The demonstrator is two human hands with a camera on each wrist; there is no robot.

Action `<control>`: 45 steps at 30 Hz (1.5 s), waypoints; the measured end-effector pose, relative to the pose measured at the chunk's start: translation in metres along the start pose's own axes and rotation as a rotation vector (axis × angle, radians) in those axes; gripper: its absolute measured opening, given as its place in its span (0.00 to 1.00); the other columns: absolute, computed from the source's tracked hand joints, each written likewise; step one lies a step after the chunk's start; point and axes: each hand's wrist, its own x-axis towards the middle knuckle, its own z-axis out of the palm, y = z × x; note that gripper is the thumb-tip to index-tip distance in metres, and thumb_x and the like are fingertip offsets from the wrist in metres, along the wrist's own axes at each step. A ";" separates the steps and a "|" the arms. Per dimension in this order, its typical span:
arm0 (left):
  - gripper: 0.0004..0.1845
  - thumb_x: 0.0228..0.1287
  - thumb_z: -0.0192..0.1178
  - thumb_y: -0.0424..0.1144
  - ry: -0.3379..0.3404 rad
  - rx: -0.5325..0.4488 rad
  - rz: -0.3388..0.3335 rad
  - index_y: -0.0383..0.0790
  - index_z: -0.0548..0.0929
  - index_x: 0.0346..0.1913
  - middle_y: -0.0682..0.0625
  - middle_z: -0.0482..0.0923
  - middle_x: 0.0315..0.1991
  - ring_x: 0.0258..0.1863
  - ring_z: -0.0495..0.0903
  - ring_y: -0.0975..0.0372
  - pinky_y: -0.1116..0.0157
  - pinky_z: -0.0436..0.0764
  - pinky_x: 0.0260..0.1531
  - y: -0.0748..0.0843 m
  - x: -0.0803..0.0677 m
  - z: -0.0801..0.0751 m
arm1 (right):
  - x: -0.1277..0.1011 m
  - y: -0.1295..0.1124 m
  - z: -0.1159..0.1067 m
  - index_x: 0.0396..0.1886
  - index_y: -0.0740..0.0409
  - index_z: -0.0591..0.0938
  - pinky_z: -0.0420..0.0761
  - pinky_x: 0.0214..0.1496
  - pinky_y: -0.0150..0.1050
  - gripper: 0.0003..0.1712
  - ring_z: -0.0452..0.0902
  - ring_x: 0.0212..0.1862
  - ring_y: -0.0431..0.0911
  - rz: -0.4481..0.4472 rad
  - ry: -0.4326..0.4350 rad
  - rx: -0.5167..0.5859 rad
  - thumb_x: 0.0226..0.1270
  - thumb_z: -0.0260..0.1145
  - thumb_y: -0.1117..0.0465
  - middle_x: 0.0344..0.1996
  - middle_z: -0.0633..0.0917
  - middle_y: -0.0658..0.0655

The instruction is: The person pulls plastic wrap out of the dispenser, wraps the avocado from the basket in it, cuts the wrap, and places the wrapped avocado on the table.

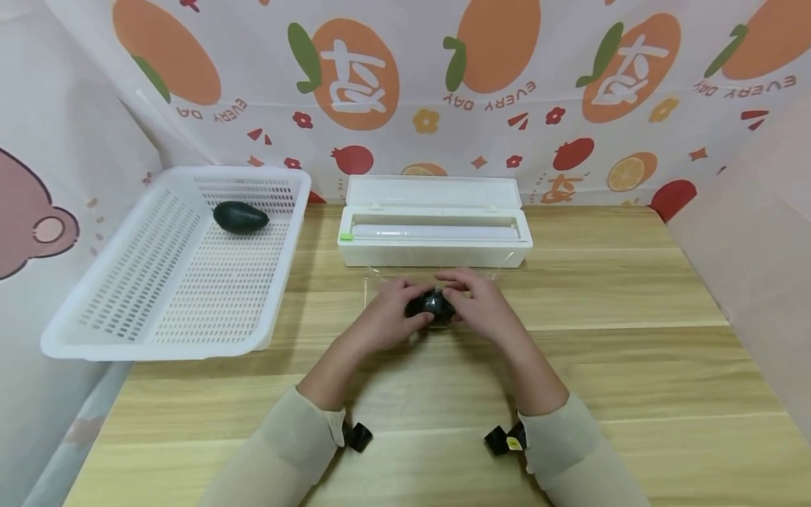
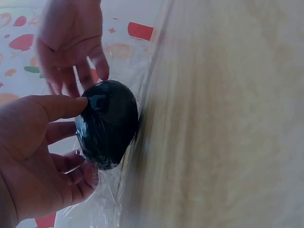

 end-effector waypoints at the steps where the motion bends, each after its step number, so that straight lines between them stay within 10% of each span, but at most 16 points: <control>1: 0.28 0.66 0.64 0.45 -0.002 0.008 0.004 0.45 0.74 0.69 0.41 0.73 0.58 0.58 0.72 0.50 0.50 0.74 0.59 0.000 0.000 0.000 | 0.001 0.002 -0.001 0.61 0.54 0.80 0.86 0.40 0.47 0.19 0.81 0.51 0.53 -0.003 0.004 -0.025 0.74 0.57 0.62 0.62 0.78 0.57; 13: 0.27 0.69 0.61 0.41 -0.009 -0.040 0.008 0.38 0.72 0.68 0.42 0.73 0.63 0.66 0.69 0.50 0.51 0.70 0.65 0.001 -0.001 -0.007 | 0.009 0.012 -0.001 0.50 0.53 0.87 0.79 0.58 0.52 0.14 0.80 0.54 0.50 -0.151 0.013 -0.233 0.64 0.70 0.59 0.49 0.86 0.53; 20: 0.22 0.65 0.64 0.34 0.100 -0.096 -0.027 0.40 0.78 0.62 0.43 0.77 0.60 0.60 0.75 0.50 0.49 0.76 0.58 0.011 -0.003 -0.018 | 0.012 0.016 -0.003 0.49 0.54 0.87 0.77 0.61 0.52 0.14 0.80 0.55 0.51 -0.158 0.020 -0.258 0.64 0.71 0.59 0.49 0.86 0.55; 26: 0.22 0.58 0.71 0.37 0.094 0.055 0.115 0.38 0.82 0.56 0.44 0.80 0.57 0.59 0.75 0.50 0.53 0.73 0.61 0.013 0.004 -0.008 | 0.015 0.017 -0.004 0.52 0.56 0.86 0.76 0.62 0.51 0.14 0.79 0.58 0.51 -0.144 0.012 -0.243 0.67 0.67 0.60 0.51 0.86 0.55; 38: 0.28 0.55 0.73 0.39 0.042 0.208 0.060 0.40 0.79 0.60 0.44 0.79 0.54 0.57 0.74 0.50 0.53 0.75 0.60 0.012 0.019 -0.007 | 0.017 0.015 -0.005 0.57 0.50 0.84 0.76 0.63 0.50 0.17 0.77 0.62 0.50 -0.055 0.073 -0.270 0.75 0.59 0.54 0.56 0.84 0.54; 45: 0.26 0.63 0.68 0.39 -0.030 0.194 0.055 0.34 0.76 0.62 0.41 0.77 0.57 0.59 0.73 0.48 0.52 0.72 0.63 0.011 0.029 -0.011 | 0.010 0.002 -0.007 0.62 0.59 0.79 0.86 0.37 0.50 0.19 0.84 0.44 0.58 -0.073 0.155 0.078 0.77 0.54 0.62 0.62 0.79 0.58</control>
